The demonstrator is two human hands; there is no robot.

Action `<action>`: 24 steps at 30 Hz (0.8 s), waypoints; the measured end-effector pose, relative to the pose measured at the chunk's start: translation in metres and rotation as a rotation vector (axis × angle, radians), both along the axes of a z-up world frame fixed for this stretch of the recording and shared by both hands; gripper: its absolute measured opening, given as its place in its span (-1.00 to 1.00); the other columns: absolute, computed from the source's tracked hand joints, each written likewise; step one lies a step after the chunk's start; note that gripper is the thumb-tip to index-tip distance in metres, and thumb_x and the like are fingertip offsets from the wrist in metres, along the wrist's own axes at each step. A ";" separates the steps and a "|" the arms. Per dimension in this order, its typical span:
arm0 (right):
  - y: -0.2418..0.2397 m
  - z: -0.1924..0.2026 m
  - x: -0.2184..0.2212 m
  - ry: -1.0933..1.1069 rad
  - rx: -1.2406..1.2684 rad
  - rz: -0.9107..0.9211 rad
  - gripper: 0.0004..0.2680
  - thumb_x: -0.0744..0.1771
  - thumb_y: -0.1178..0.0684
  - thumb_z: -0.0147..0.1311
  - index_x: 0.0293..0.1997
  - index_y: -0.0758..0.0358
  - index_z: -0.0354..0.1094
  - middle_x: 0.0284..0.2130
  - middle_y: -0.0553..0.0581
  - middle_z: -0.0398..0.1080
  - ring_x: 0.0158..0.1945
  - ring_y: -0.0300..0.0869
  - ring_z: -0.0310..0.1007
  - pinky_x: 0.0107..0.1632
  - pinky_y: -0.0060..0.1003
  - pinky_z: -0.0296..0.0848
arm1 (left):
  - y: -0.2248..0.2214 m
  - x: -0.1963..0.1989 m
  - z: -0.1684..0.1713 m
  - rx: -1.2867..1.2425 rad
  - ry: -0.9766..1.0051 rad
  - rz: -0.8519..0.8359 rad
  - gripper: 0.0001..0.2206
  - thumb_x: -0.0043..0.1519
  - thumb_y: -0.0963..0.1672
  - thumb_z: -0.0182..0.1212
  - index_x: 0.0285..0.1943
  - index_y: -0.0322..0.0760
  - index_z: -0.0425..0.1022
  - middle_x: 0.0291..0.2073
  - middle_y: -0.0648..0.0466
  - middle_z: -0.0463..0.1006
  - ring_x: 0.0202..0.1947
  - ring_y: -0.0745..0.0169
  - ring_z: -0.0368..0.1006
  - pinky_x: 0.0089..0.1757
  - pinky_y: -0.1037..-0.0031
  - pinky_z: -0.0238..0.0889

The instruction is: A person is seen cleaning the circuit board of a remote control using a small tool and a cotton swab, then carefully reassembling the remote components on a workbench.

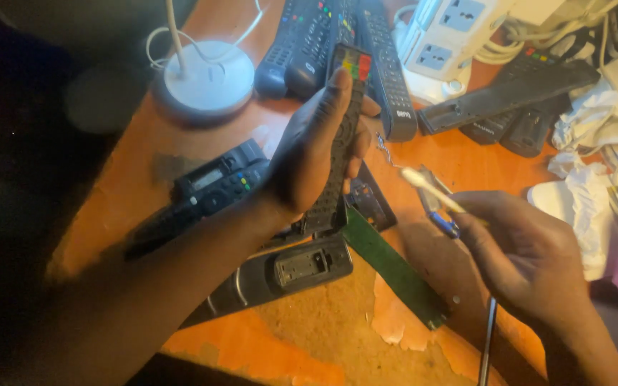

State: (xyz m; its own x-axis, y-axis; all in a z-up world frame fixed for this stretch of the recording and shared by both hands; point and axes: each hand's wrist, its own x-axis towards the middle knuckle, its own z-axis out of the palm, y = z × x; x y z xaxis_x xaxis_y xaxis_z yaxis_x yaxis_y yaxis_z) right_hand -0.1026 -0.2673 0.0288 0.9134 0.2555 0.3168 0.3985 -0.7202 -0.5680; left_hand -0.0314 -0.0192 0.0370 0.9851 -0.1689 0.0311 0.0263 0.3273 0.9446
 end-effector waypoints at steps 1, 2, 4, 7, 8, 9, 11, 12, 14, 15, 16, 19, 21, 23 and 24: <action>-0.004 -0.005 0.003 -0.005 0.000 0.006 -0.87 0.37 0.12 0.13 -0.03 0.27 0.55 -0.28 0.08 0.61 -0.25 -0.26 0.58 -0.11 -0.39 0.43 | 0.002 0.001 0.000 0.000 -0.005 0.006 -0.35 0.14 0.24 -0.16 -0.09 -0.39 0.39 -0.65 0.07 0.36 -0.76 0.37 0.21 -0.70 0.54 0.12; -0.009 -0.010 0.007 0.029 0.012 -0.078 -0.83 0.38 0.10 0.13 0.05 0.23 0.50 -0.23 0.07 0.58 -0.21 -0.24 0.57 -0.06 -0.37 0.44 | 0.003 0.003 0.000 -0.031 0.019 0.018 -0.37 0.14 0.23 -0.13 -0.09 -0.38 0.40 -0.64 0.06 0.35 -0.73 0.36 0.22 -0.68 0.53 0.13; -0.017 -0.025 0.013 0.073 0.026 -0.164 -0.79 0.39 0.07 0.12 0.14 0.20 0.46 -0.18 0.07 0.56 -0.17 -0.23 0.56 0.00 -0.34 0.44 | 0.006 0.003 -0.001 -0.060 0.053 0.029 -0.40 0.15 0.21 -0.09 -0.10 -0.38 0.42 -0.63 0.06 0.34 -0.71 0.36 0.22 -0.65 0.52 0.14; -0.028 -0.038 0.025 0.018 0.000 0.063 -0.80 0.37 0.19 0.05 0.11 0.25 0.43 -0.09 0.13 0.50 0.01 -0.12 0.50 0.17 -0.27 0.34 | 0.006 0.007 -0.002 -0.132 0.126 0.047 -0.42 0.18 0.20 -0.08 -0.05 -0.37 0.43 -0.64 0.03 0.33 -0.73 0.33 0.22 -0.64 0.52 0.14; -0.027 -0.039 0.027 0.044 -0.033 0.086 -0.83 0.34 0.16 0.07 0.00 0.17 0.48 -0.14 0.08 0.54 -0.04 -0.13 0.55 0.11 -0.28 0.40 | 0.007 0.009 -0.003 -0.164 0.099 0.053 -0.44 0.22 0.18 -0.07 -0.05 -0.39 0.43 -0.63 0.03 0.33 -0.71 0.32 0.22 -0.63 0.51 0.14; -0.027 -0.041 0.022 0.087 -0.063 0.106 -0.86 0.31 0.14 0.08 -0.11 0.10 0.53 -0.19 0.03 0.58 -0.09 -0.15 0.59 0.05 -0.29 0.45 | 0.007 0.006 -0.004 -0.192 0.088 0.056 -0.46 0.25 0.16 -0.06 -0.06 -0.41 0.43 -0.62 0.03 0.34 -0.70 0.31 0.22 -0.62 0.51 0.15; -0.023 -0.041 0.023 0.127 -0.073 0.110 -0.86 0.31 0.10 0.08 -0.09 0.09 0.52 -0.17 0.03 0.59 -0.07 -0.17 0.60 0.06 -0.30 0.45 | 0.009 0.011 -0.008 -0.232 0.075 0.076 -0.47 0.26 0.16 -0.03 -0.06 -0.39 0.43 -0.61 0.05 0.35 -0.69 0.34 0.23 -0.62 0.52 0.16; -0.021 -0.041 0.022 0.168 -0.083 0.107 -0.85 0.32 0.07 0.08 -0.07 0.07 0.51 -0.15 0.02 0.60 -0.05 -0.18 0.61 0.06 -0.31 0.46 | 0.010 0.013 -0.010 -0.272 0.064 0.090 -0.48 0.26 0.16 -0.01 -0.06 -0.37 0.43 -0.61 0.07 0.35 -0.68 0.36 0.24 -0.62 0.53 0.17; -0.019 -0.045 0.024 0.213 -0.096 0.108 -0.85 0.32 0.03 0.08 -0.08 0.02 0.52 -0.20 -0.02 0.59 -0.11 -0.20 0.63 0.00 -0.32 0.48 | 0.014 0.016 -0.011 -0.265 0.062 0.099 -0.47 0.26 0.17 -0.01 -0.05 -0.37 0.43 -0.60 0.07 0.34 -0.68 0.35 0.23 -0.62 0.52 0.17; -0.020 -0.045 0.020 0.269 -0.113 0.092 -0.86 0.31 -0.01 0.08 -0.09 -0.04 0.52 -0.24 -0.05 0.58 -0.16 -0.21 0.64 -0.06 -0.32 0.49 | 0.014 0.015 -0.012 -0.263 0.072 0.093 -0.46 0.26 0.18 -0.02 -0.04 -0.38 0.43 -0.60 0.07 0.33 -0.69 0.34 0.23 -0.62 0.51 0.18; -0.019 -0.044 0.020 0.270 -0.114 0.091 -0.86 0.31 -0.01 0.08 -0.09 -0.04 0.52 -0.24 -0.05 0.58 -0.16 -0.21 0.64 -0.06 -0.32 0.49 | 0.013 0.018 -0.012 -0.264 0.073 0.092 -0.46 0.26 0.18 -0.02 -0.04 -0.38 0.43 -0.60 0.07 0.33 -0.69 0.34 0.23 -0.62 0.51 0.18; -0.013 -0.045 0.018 0.277 -0.206 0.081 -0.85 0.30 -0.06 0.13 -0.08 -0.16 0.54 -0.13 -0.12 0.59 -0.10 -0.23 0.65 -0.10 -0.29 0.52 | 0.018 0.018 -0.014 -0.283 0.111 0.065 -0.44 0.24 0.20 -0.01 -0.04 -0.36 0.42 -0.59 0.08 0.32 -0.67 0.34 0.23 -0.60 0.51 0.17; -0.011 -0.048 0.018 0.299 -0.221 0.094 -0.87 0.29 -0.06 0.14 -0.13 -0.20 0.55 -0.23 -0.14 0.60 -0.10 -0.24 0.62 -0.09 -0.31 0.51 | 0.021 0.018 -0.015 -0.240 0.088 0.057 -0.46 0.28 0.19 -0.05 -0.03 -0.35 0.41 -0.55 0.10 0.36 -0.65 0.36 0.25 -0.61 0.51 0.22; -0.012 -0.047 0.020 0.308 -0.230 0.070 -0.86 0.29 -0.07 0.14 -0.11 -0.20 0.57 -0.22 -0.18 0.64 -0.16 -0.26 0.65 -0.12 -0.33 0.52 | 0.021 0.024 -0.016 -0.239 0.106 0.061 -0.46 0.28 0.19 -0.05 -0.04 -0.34 0.43 -0.56 0.09 0.36 -0.66 0.33 0.26 -0.60 0.50 0.20; -0.012 -0.047 0.019 0.327 -0.236 0.046 -0.84 0.29 -0.07 0.15 -0.10 -0.20 0.58 -0.20 -0.22 0.68 -0.22 -0.27 0.68 -0.14 -0.35 0.52 | 0.022 0.024 -0.019 -0.236 0.133 0.065 -0.47 0.29 0.18 -0.06 -0.05 -0.34 0.44 -0.57 0.08 0.36 -0.67 0.30 0.26 -0.59 0.48 0.19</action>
State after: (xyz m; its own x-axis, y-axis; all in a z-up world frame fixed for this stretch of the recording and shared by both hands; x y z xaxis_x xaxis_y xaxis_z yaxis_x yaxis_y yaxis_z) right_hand -0.0839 -0.2789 -0.0185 0.9421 0.3298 -0.0606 0.2595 -0.8316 -0.4911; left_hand -0.0071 0.0024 0.0182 0.9917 -0.1088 -0.0680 0.1166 0.5430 0.8316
